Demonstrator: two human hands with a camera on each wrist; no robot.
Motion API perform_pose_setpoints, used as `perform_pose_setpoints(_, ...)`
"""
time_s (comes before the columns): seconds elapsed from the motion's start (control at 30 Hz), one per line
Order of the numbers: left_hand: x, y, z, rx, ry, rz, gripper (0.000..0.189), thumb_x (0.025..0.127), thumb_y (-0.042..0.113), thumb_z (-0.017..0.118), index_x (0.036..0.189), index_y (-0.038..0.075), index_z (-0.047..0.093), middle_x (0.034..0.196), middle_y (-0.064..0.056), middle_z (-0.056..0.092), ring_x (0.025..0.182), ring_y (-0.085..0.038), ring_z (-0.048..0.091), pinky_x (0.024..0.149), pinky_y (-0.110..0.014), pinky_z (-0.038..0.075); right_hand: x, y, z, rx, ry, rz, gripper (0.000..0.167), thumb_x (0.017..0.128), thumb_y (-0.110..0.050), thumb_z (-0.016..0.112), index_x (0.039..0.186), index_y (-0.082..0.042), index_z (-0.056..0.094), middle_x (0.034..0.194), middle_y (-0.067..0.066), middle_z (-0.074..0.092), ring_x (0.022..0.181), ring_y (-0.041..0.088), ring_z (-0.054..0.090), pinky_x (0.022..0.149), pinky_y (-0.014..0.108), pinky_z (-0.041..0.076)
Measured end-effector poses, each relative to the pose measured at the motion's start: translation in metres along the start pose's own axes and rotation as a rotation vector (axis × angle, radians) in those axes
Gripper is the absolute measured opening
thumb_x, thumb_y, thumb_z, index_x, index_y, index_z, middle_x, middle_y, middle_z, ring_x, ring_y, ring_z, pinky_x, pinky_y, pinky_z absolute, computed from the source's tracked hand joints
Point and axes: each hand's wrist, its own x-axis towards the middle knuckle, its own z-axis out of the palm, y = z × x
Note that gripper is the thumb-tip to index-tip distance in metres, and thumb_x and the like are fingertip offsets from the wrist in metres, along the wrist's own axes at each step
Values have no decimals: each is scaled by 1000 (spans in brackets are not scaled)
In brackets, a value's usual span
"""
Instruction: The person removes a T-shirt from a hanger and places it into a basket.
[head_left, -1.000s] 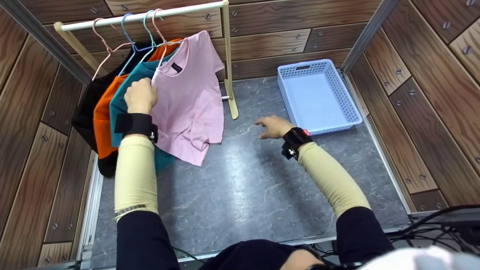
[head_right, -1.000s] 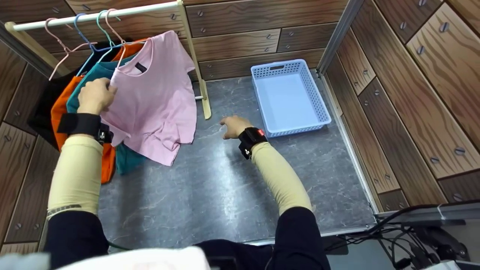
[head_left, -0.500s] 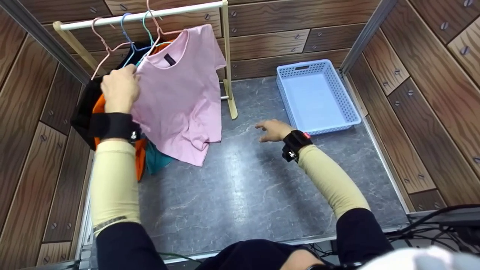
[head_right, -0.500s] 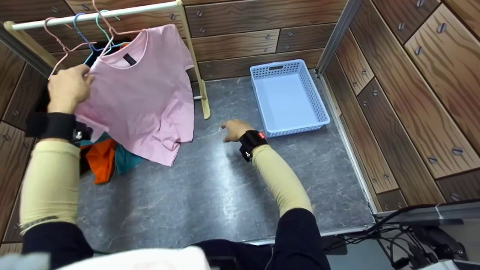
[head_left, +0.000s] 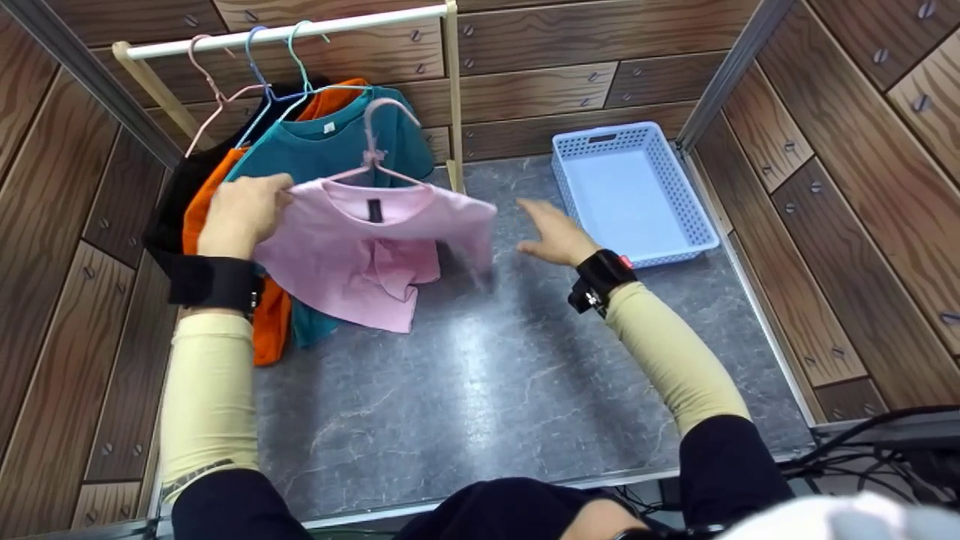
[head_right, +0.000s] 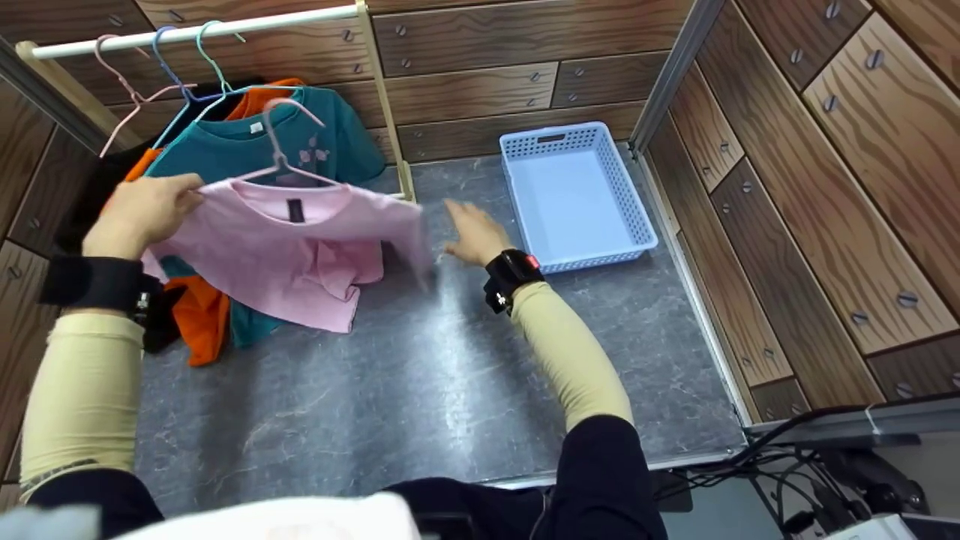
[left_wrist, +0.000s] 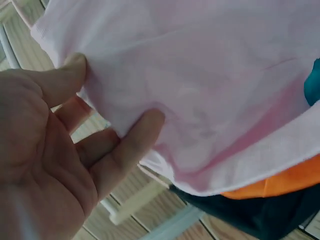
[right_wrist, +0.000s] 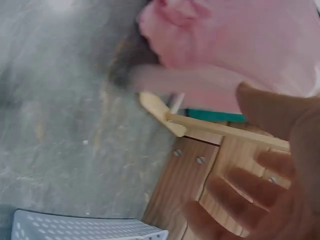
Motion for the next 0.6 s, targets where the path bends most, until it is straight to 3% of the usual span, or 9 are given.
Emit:
perform_pose_setpoints(0.07,4,9,7,-18,-18,31,10,100,18,52,103,12,60,100,-27,65,87,-49,58,72,-58,46,-1,-4,-5,25,70,-19,83,87,-25,72,153,-5,25,156,20,31,144,39,29,120,53,21)
perform_pose_setpoints(0.17,14,26,18,-63,-16,77,13,101,21,52,103,13,61,99,-23,66,88,-46,58,74,-57,46,-5,-10,-12,39,142,-59,80,88,-28,72,152,-8,29,155,18,35,142,39,33,118,56,22)
perform_pose_setpoints(0.37,38,71,35,-92,15,160,16,101,24,52,100,11,60,100,-22,68,90,-43,61,78,-55,47,-18,-13,-29,62,349,-88,50,93,-26,65,137,-6,52,135,17,59,124,35,54,111,51,35)
perform_pose_setpoints(0.6,52,119,39,-97,-61,175,20,102,29,49,111,14,60,105,-17,67,89,-37,60,80,-49,52,-34,6,-45,210,666,-34,25,96,-22,61,113,-5,71,112,13,72,102,28,68,96,39,49)
